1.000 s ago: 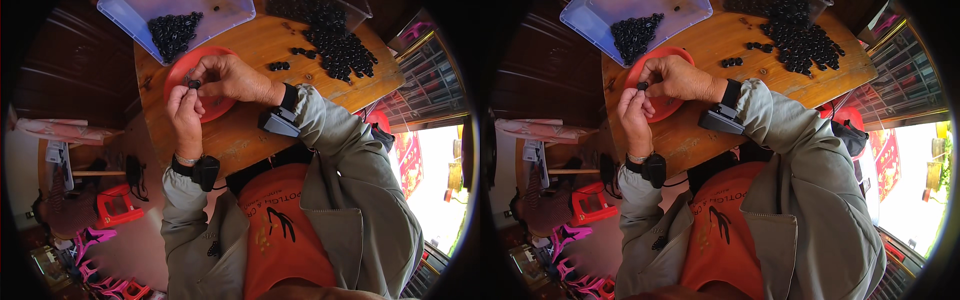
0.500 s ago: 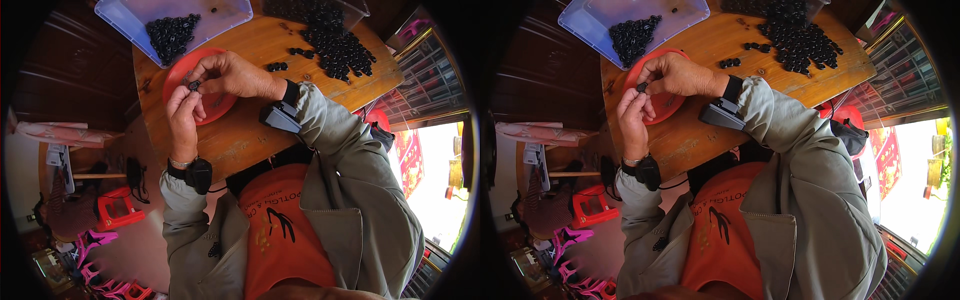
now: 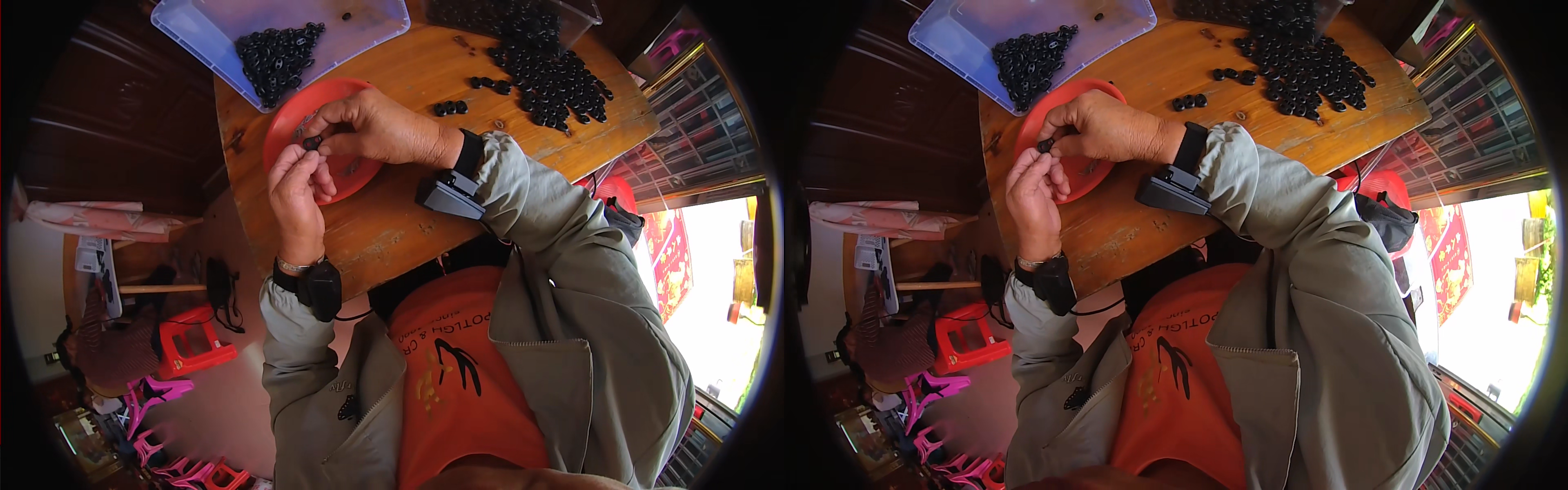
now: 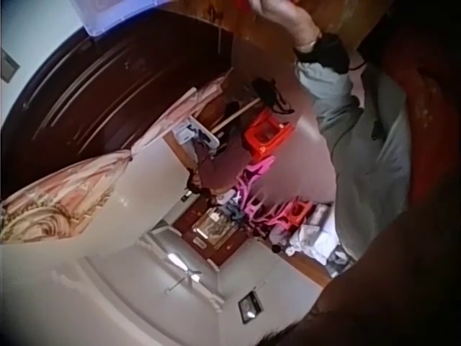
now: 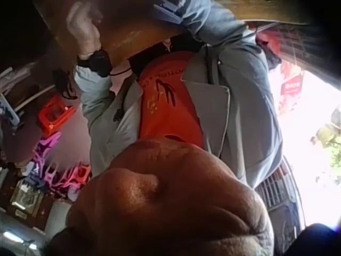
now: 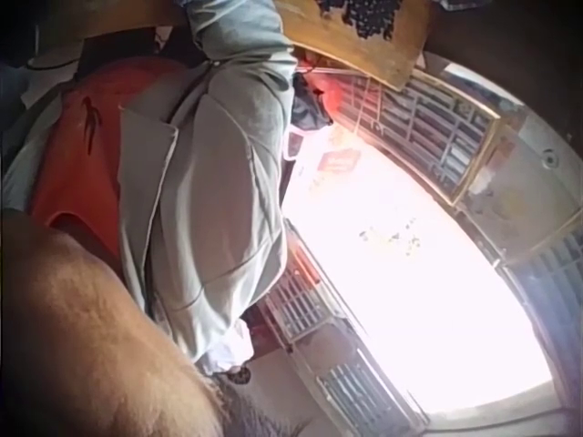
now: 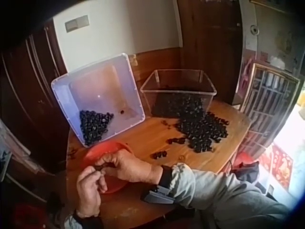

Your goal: Sorting small black round objects from a table into a red bowl.

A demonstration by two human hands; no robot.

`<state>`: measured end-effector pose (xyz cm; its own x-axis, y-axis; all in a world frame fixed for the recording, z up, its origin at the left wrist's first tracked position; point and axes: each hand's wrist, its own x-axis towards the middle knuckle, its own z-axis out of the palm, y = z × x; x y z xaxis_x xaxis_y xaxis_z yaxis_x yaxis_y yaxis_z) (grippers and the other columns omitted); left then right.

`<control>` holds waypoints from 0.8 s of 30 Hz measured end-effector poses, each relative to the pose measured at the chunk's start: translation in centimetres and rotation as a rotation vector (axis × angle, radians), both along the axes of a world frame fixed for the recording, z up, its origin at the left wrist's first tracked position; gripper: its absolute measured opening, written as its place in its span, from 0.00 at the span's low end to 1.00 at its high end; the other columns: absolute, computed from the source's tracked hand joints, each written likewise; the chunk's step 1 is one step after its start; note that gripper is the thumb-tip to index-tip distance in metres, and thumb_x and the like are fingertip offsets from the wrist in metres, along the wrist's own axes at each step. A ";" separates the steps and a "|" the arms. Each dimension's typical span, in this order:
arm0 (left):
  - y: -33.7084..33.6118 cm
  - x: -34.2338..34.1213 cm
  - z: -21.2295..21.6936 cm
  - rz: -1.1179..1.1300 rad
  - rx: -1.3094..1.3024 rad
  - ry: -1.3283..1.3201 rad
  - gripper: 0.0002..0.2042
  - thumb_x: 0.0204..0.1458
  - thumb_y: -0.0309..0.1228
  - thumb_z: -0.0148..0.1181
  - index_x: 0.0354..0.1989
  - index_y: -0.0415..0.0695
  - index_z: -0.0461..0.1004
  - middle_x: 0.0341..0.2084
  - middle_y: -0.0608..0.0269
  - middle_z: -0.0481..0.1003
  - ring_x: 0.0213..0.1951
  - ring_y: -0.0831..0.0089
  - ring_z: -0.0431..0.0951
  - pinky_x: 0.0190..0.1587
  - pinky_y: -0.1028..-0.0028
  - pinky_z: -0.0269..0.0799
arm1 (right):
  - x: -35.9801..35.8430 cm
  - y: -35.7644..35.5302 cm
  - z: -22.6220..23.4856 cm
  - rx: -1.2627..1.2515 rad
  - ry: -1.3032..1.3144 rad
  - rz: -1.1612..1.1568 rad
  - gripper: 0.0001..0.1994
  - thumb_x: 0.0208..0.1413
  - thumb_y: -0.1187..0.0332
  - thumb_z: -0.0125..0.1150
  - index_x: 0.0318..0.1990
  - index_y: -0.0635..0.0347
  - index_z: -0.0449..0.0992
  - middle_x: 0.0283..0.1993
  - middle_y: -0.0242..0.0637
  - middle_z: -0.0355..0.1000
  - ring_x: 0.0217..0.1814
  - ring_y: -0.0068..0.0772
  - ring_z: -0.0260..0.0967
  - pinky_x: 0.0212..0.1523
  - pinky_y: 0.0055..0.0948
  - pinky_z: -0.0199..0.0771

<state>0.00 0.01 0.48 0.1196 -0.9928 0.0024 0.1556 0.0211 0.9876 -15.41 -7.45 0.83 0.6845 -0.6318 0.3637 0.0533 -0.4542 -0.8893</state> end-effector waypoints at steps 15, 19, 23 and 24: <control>-0.1 0.4 -0.5 -0.018 -0.005 -0.041 0.08 0.53 0.30 0.48 0.22 0.45 0.66 0.14 0.69 0.67 0.15 0.83 0.65 0.17 0.85 0.58 | -0.3 0.2 0.4 -0.192 0.067 -0.032 0.12 0.47 0.76 0.63 0.41 0.65 0.75 0.33 0.37 0.76 0.35 0.26 0.74 0.37 0.26 0.74; -0.2 0.7 -0.8 -0.044 0.031 -0.075 0.08 0.53 0.30 0.48 0.23 0.45 0.67 0.16 0.68 0.69 0.16 0.83 0.66 0.18 0.85 0.60 | -0.1 0.6 0.5 -0.309 0.124 -0.068 0.14 0.44 0.75 0.64 0.41 0.65 0.75 0.34 0.42 0.75 0.36 0.37 0.75 0.38 0.29 0.73; -0.2 0.3 -0.5 -0.021 0.049 -0.142 0.08 0.53 0.29 0.48 0.24 0.44 0.68 0.16 0.68 0.70 0.16 0.83 0.66 0.19 0.85 0.61 | -0.1 0.8 0.2 -0.526 0.171 -0.104 0.15 0.44 0.73 0.62 0.42 0.64 0.74 0.34 0.45 0.74 0.36 0.44 0.73 0.38 0.32 0.73; -0.3 0.3 -0.6 -0.015 0.023 -0.144 0.08 0.54 0.30 0.48 0.24 0.44 0.68 0.16 0.68 0.69 0.17 0.83 0.66 0.20 0.85 0.61 | -0.2 0.9 0.4 -0.588 0.201 -0.137 0.14 0.44 0.71 0.61 0.41 0.64 0.73 0.33 0.45 0.73 0.35 0.45 0.72 0.37 0.34 0.72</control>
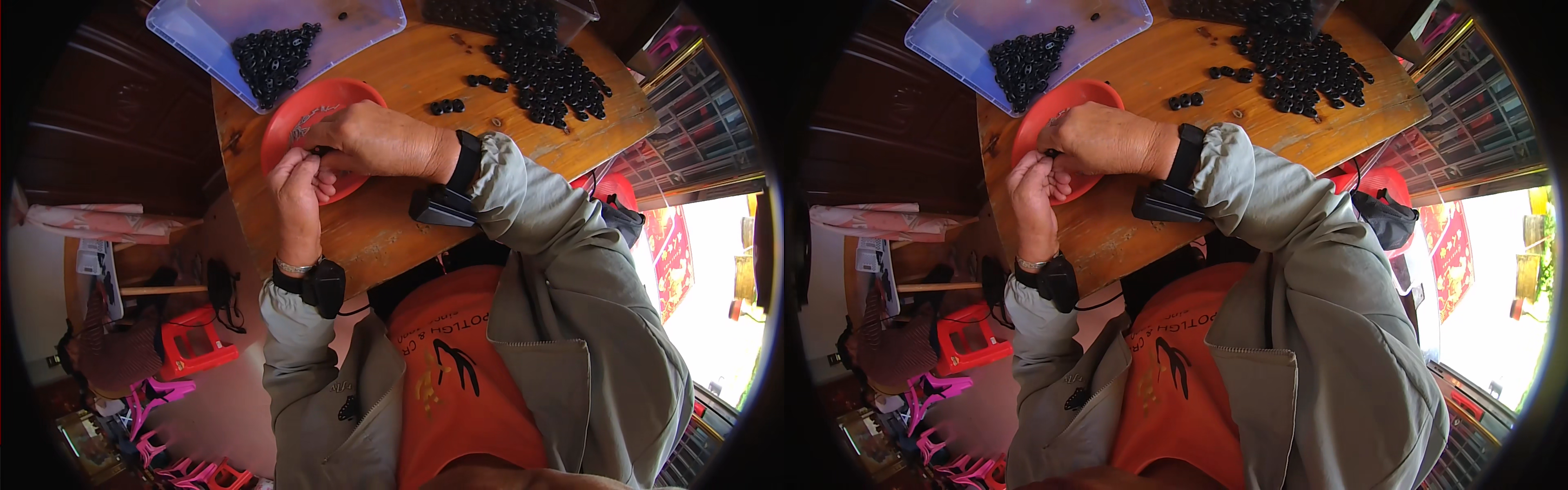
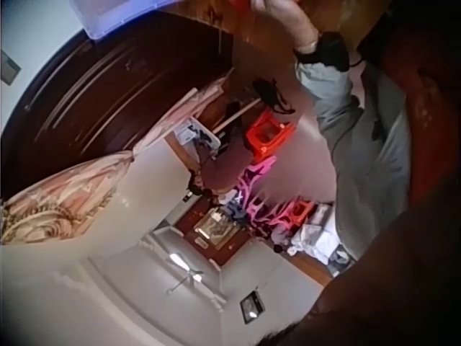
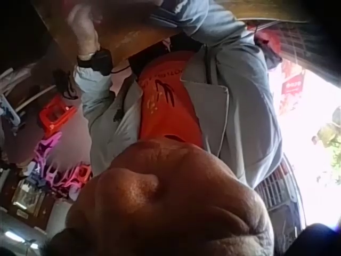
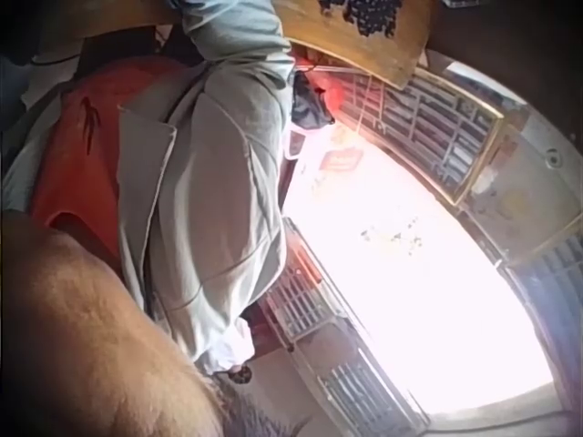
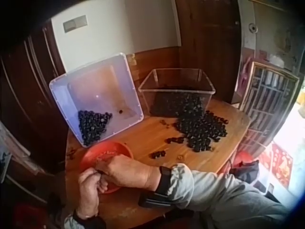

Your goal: Sorting small black round objects from a table into a red bowl.

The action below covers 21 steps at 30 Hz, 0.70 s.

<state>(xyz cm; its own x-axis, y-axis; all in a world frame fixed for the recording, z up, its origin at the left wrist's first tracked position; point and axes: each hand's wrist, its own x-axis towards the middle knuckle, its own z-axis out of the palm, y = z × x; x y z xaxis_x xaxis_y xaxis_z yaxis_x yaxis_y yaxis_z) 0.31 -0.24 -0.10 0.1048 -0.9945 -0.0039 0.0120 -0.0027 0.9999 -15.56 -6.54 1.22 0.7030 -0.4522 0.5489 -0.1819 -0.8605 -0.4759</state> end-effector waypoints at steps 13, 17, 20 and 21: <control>0.0 -0.8 -0.5 0.086 -0.102 0.004 0.11 0.57 0.33 0.48 0.25 0.42 0.70 0.14 0.71 0.67 0.17 0.85 0.64 0.20 0.84 0.59 | 0.3 0.6 -0.3 -0.127 -0.026 -0.060 0.09 0.47 0.70 0.55 0.37 0.62 0.70 0.26 0.44 0.71 0.27 0.47 0.71 0.28 0.38 0.71; 0.2 -0.6 -0.5 0.097 -0.140 -0.001 0.12 0.57 0.33 0.49 0.23 0.42 0.69 0.14 0.71 0.67 0.17 0.85 0.64 0.20 0.84 0.58 | 0.6 0.6 -0.3 -0.164 -0.025 -0.092 0.09 0.47 0.70 0.55 0.36 0.62 0.71 0.25 0.43 0.71 0.26 0.47 0.71 0.27 0.38 0.71; 0.1 -0.6 -0.5 0.101 -0.147 -0.029 0.12 0.57 0.34 0.49 0.22 0.42 0.69 0.13 0.71 0.66 0.16 0.85 0.64 0.20 0.83 0.58 | 0.3 0.8 0.1 -0.114 -0.045 -0.068 0.09 0.47 0.70 0.56 0.36 0.62 0.72 0.26 0.43 0.72 0.28 0.47 0.71 0.28 0.37 0.72; 0.1 -0.4 -0.5 0.104 -0.144 -0.050 0.12 0.57 0.34 0.49 0.23 0.42 0.69 0.14 0.71 0.66 0.17 0.85 0.64 0.20 0.83 0.58 | 0.3 0.6 0.0 -0.119 -0.041 -0.074 0.09 0.47 0.70 0.56 0.36 0.62 0.72 0.26 0.43 0.72 0.28 0.47 0.71 0.28 0.37 0.72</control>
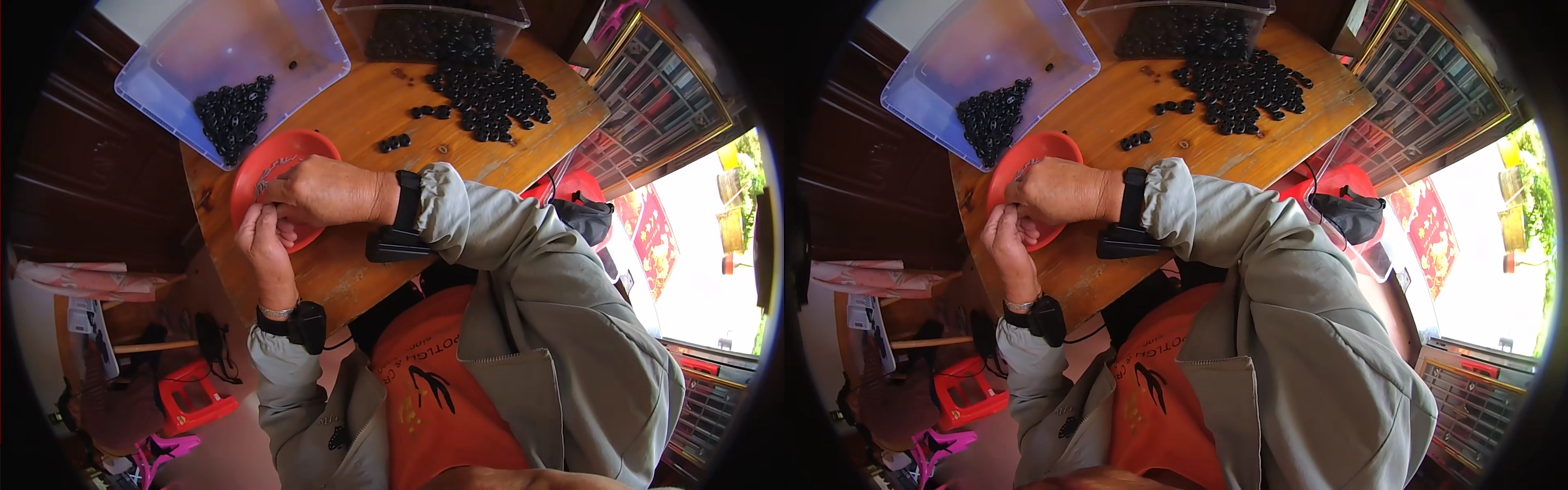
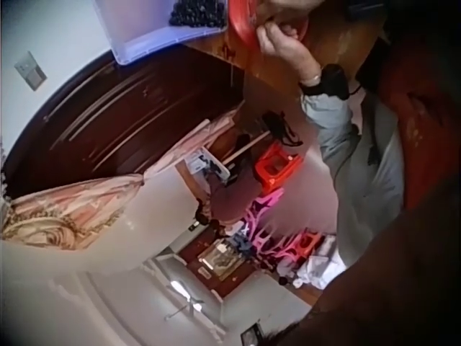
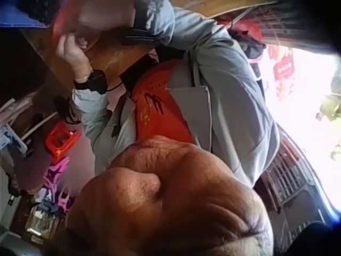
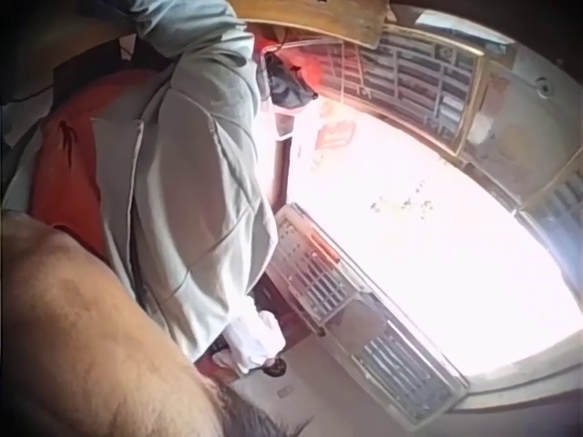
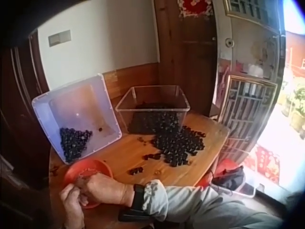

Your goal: Sorting small black round objects from a table into a red bowl.

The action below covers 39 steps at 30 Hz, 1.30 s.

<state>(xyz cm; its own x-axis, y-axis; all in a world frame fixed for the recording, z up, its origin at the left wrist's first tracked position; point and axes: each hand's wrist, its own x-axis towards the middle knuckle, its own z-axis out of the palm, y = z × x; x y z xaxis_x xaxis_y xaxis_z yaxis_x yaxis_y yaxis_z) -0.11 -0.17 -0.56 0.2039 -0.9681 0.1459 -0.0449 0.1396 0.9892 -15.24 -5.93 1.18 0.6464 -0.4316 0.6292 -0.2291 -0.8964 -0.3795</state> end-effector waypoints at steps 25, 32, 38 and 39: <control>0.0 0.3 0.0 -0.046 -0.126 -0.110 0.10 0.56 0.29 0.47 0.28 0.37 0.71 0.17 0.71 0.65 0.21 0.85 0.63 0.23 0.84 0.59 | -14.6 -4.5 2.1 0.287 0.433 -0.362 0.12 0.46 0.65 0.61 0.36 0.61 0.78 0.29 0.41 0.75 0.32 0.37 0.74 0.35 0.28 0.73; -0.2 0.3 -0.1 -0.045 -0.118 -0.124 0.10 0.56 0.29 0.48 0.27 0.37 0.71 0.17 0.71 0.65 0.20 0.86 0.63 0.23 0.84 0.59 | -12.7 -3.5 -0.9 0.194 0.543 -0.474 0.13 0.45 0.61 0.59 0.36 0.58 0.78 0.33 0.41 0.74 0.37 0.44 0.72 0.39 0.37 0.71; -0.3 0.5 -0.2 -0.032 -0.097 -0.110 0.10 0.56 0.29 0.48 0.27 0.37 0.71 0.17 0.71 0.66 0.20 0.85 0.63 0.22 0.84 0.59 | -12.9 -4.5 -0.6 0.137 0.643 -0.520 0.11 0.46 0.63 0.55 0.35 0.56 0.78 0.35 0.41 0.74 0.38 0.46 0.72 0.40 0.38 0.71; -0.4 0.6 -0.3 -0.028 -0.101 -0.105 0.10 0.56 0.29 0.48 0.27 0.37 0.71 0.17 0.71 0.66 0.20 0.85 0.63 0.22 0.84 0.59 | -13.0 -4.5 -0.1 0.144 0.711 -0.516 0.11 0.46 0.64 0.55 0.35 0.55 0.78 0.34 0.41 0.74 0.38 0.46 0.72 0.40 0.38 0.71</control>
<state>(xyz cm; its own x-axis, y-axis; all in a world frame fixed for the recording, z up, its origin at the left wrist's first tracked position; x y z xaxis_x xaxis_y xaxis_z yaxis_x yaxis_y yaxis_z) 0.52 -0.55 -0.84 0.1558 -0.9526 0.2615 -0.1418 0.2404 0.9603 -28.26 -10.47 1.10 0.5666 -0.8210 0.0702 -0.8155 -0.5710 -0.0945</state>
